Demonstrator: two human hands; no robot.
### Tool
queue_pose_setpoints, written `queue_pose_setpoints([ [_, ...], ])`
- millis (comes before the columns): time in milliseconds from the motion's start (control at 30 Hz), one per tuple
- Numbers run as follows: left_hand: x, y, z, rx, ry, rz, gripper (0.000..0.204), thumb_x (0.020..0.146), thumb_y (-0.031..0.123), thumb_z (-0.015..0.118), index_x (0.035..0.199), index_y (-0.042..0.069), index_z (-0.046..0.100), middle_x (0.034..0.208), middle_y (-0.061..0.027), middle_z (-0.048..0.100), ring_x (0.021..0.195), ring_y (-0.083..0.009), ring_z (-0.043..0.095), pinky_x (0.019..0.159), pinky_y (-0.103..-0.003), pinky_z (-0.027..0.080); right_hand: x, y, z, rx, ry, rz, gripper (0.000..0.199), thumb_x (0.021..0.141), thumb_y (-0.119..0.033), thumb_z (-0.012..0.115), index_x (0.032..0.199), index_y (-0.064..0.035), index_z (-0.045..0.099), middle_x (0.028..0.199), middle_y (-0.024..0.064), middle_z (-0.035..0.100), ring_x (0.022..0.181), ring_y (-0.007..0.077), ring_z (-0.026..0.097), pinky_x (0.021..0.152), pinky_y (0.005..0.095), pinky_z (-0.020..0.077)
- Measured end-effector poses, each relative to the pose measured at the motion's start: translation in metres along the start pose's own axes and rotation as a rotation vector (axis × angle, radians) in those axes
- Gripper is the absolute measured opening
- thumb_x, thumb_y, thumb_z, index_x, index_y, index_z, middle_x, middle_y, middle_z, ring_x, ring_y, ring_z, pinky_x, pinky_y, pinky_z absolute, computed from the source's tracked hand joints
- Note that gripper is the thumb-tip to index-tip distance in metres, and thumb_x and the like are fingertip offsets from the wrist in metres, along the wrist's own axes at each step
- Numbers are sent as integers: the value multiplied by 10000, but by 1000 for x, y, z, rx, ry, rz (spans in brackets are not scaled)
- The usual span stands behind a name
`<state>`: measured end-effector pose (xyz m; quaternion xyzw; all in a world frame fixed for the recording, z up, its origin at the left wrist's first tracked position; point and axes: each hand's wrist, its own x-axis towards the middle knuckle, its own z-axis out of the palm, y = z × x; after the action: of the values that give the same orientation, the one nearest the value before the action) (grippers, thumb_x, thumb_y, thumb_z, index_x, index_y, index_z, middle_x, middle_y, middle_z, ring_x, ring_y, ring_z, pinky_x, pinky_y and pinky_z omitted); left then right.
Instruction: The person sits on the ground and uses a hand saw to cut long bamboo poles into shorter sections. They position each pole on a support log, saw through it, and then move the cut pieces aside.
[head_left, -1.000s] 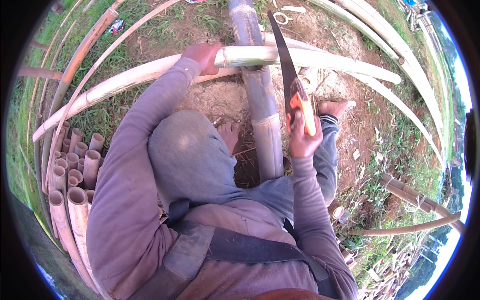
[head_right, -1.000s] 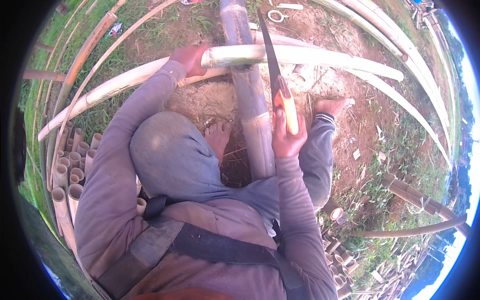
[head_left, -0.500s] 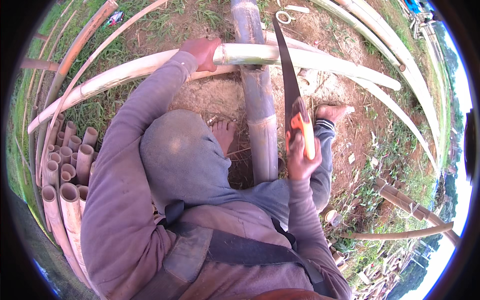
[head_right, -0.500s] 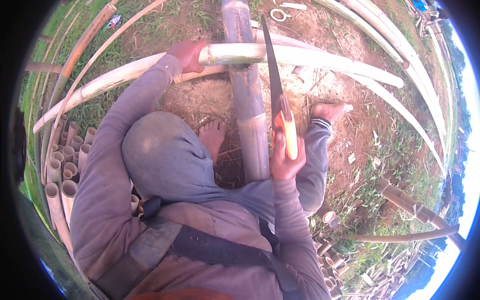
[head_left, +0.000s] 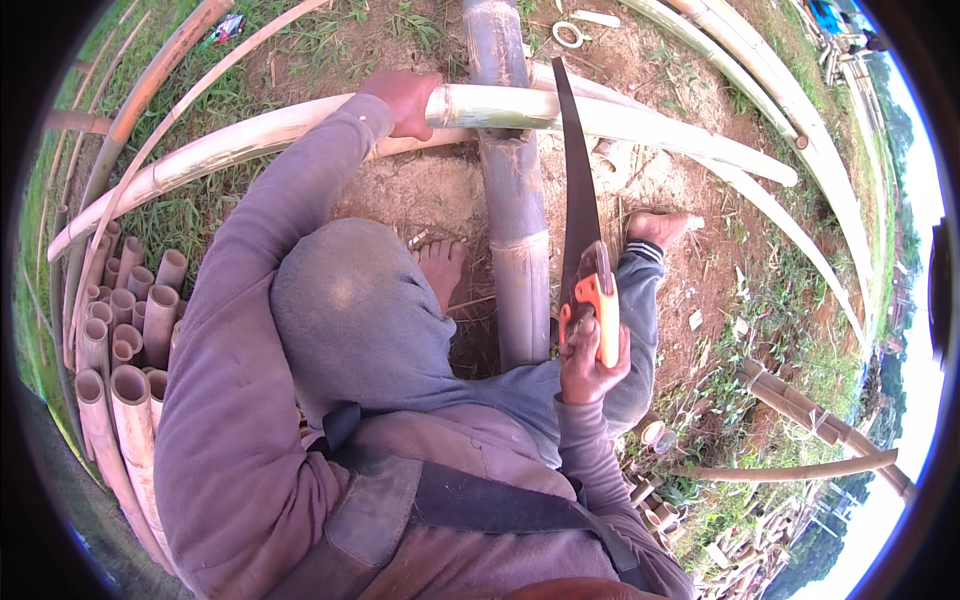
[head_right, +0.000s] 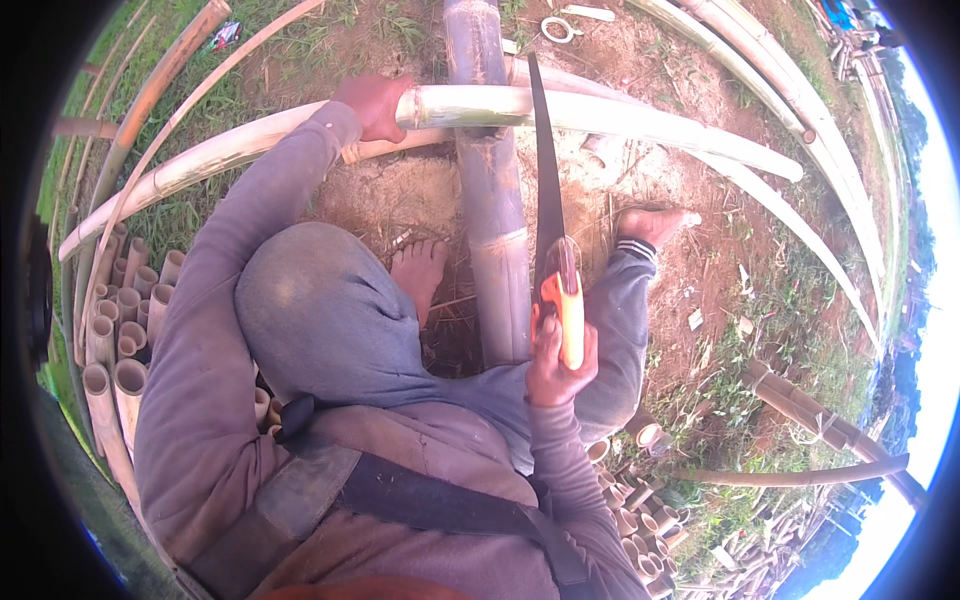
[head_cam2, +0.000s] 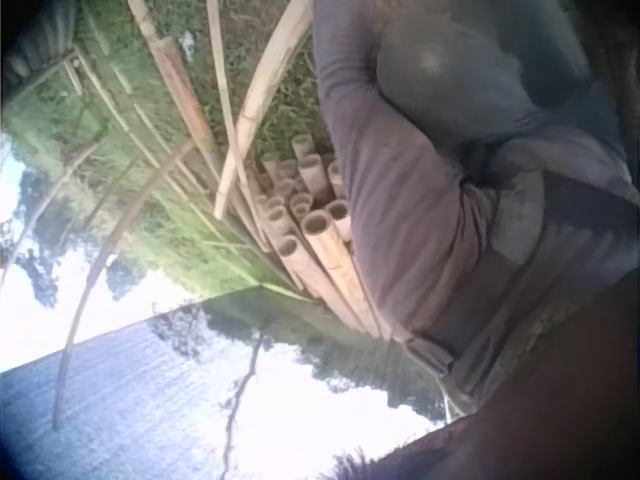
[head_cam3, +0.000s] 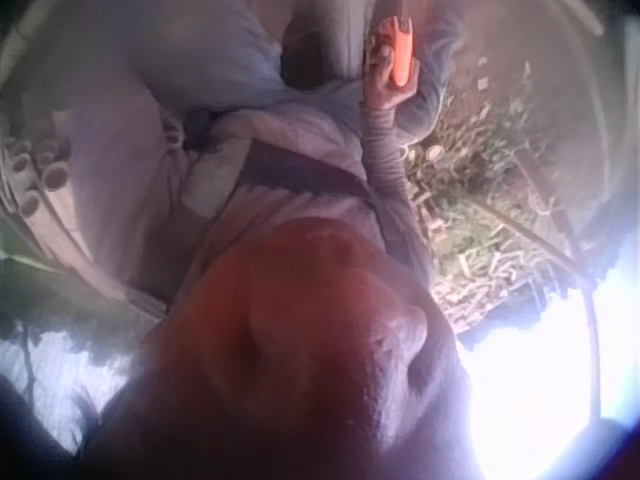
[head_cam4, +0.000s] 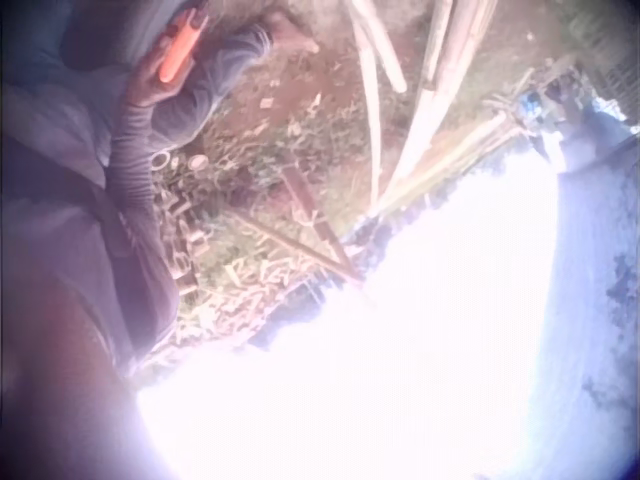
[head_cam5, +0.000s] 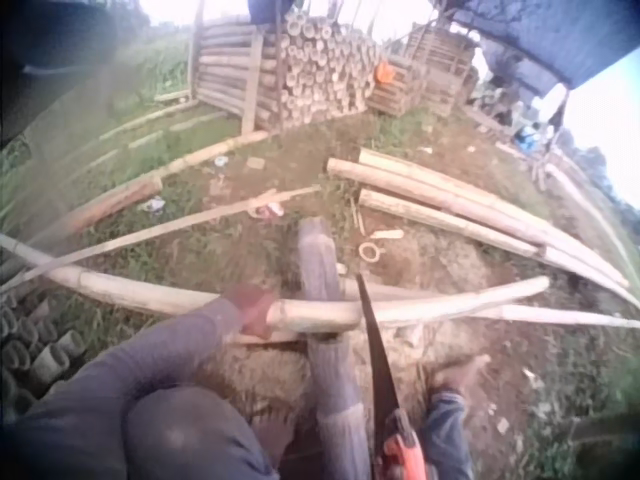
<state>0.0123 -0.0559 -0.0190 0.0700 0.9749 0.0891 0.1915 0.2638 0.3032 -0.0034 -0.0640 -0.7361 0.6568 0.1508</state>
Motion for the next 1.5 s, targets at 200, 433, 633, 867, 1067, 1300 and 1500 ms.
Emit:
queue_pose_setpoints([
  [200,5,-3,13,-15,34,32,809,706,333,864,1419,94,564,1081,-184,751,996,-401,736,881,-493,593,142,18,79,-124,-102,-25,176,1011,-126,759,981,15,658,783,41,693,709,71,653,621,260,529],
  [433,-2,-6,10,-24,12,11,840,726,346,867,1463,84,562,1123,-191,754,1050,-391,731,923,-485,585,-17,-3,-28,-140,-78,-66,178,1066,-154,665,1044,11,602,682,25,593,547,63,549,529,245,543],
  [633,3,4,9,-2,-27,38,829,724,365,856,1453,82,579,1143,-194,758,1073,-392,726,926,-493,582,118,36,54,-209,-106,-51,170,1024,-135,744,993,3,651,810,17,665,673,54,604,595,253,517],
  [867,6,-13,11,-47,33,35,821,670,359,872,1392,72,606,1088,-212,750,1023,-391,731,909,-484,586,59,12,19,-143,-93,-93,182,1036,-165,728,1005,-1,654,724,3,624,566,58,560,502,232,466],
  [1067,11,-7,11,-20,22,55,716,666,354,881,1279,74,639,1069,-194,755,1013,-401,729,900,-496,583,22,13,-16,-81,-73,-73,242,1042,-174,710,1084,43,611,782,67,641,609,97,604,654,320,632],
  [1300,9,-11,11,-72,-7,65,801,664,353,877,1376,90,622,1106,-210,756,1041,-405,730,904,-490,588,137,18,73,-172,-124,19,162,1020,-123,743,1018,24,674,842,29,681,736,57,631,600,242,513],
  [1500,12,-14,7,-100,-57,36,773,671,334,869,1365,80,643,1129,-205,755,1045,-387,733,917,-479,584,-12,-3,-33,-262,-77,-84,209,1056,-152,681,1072,46,616,770,52,621,632,68,584,627,276,594],
])
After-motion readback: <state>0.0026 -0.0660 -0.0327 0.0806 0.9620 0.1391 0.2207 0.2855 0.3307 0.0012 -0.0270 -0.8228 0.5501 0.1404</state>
